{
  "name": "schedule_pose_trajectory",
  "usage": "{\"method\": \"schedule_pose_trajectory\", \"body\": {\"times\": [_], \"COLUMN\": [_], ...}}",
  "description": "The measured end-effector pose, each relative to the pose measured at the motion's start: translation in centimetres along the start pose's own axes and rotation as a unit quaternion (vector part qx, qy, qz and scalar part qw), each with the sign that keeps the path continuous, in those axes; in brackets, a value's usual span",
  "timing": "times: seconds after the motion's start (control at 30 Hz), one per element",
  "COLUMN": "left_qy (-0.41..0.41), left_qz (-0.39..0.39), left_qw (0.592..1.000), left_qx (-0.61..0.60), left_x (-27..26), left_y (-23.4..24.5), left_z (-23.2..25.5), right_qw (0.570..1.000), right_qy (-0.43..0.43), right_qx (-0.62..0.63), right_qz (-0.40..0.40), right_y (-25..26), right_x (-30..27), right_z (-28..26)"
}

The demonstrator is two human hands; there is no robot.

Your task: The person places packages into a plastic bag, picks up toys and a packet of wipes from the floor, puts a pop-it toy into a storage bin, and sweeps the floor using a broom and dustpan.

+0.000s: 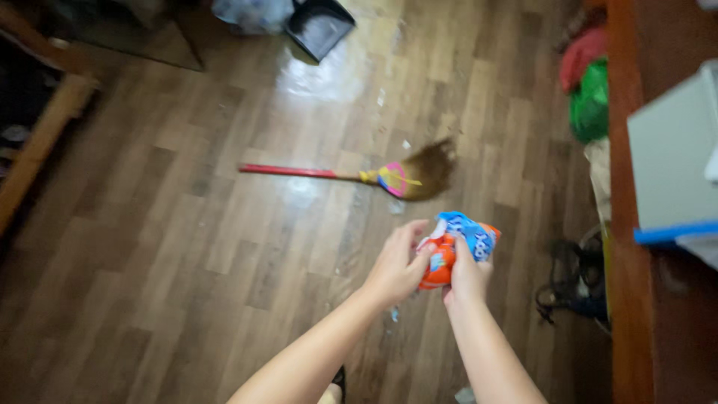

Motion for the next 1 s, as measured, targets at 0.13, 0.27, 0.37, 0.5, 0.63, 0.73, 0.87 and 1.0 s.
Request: {"method": "schedule_pose_trajectory", "body": {"times": [0.13,0.27,0.37,0.5,0.63,0.73,0.87,1.0], "left_qy": [-0.102,-0.069,0.087,0.12,0.256,0.321,0.282,0.206], "left_qz": [-0.044,0.054,0.035,0.016,-0.059,-0.136,-0.02,0.104], "left_qw": [0.993,0.988,0.958,0.913,0.869,0.804,0.846,0.936], "left_qx": [-0.039,-0.127,-0.271,-0.391,-0.419,-0.482,-0.451,-0.266], "left_x": [1.2,6.6,10.9,19.3,27.2,31.8,39.8,48.7], "left_y": [5.4,9.5,9.6,7.7,5.2,3.2,4.9,11.2], "left_z": [3.2,-0.6,-4.9,-4.1,-2.9,-2.4,-5.8,-11.9], "right_qw": [0.996,0.965,0.928,0.9,0.891,0.902,0.92,0.924], "right_qy": [-0.078,-0.219,-0.307,-0.327,-0.342,-0.337,-0.23,-0.244], "right_qx": [-0.001,0.086,0.091,0.12,0.062,-0.072,-0.157,-0.169], "right_qz": [0.052,-0.113,-0.19,-0.261,-0.292,-0.26,-0.276,-0.24], "right_y": [-6.4,-15.1,-19.9,-25.8,-29.9,-33.2,-39.6,-46.8], "right_x": [-2.3,-6.5,-6.7,-0.6,8.4,14.2,20.7,25.0], "right_z": [0.8,-0.6,-2.2,-3.2,-2.9,-1.6,-1.9,-0.1]}}
Point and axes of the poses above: each hand's wrist, its own x-axis towards the middle knuckle, its own y-axis out of the back of the hand, z = x × y, the point moved 7 cm from there along x, towards the middle knuckle, and after that the axes turned 8 degrees about z, right-handed, at the moved point
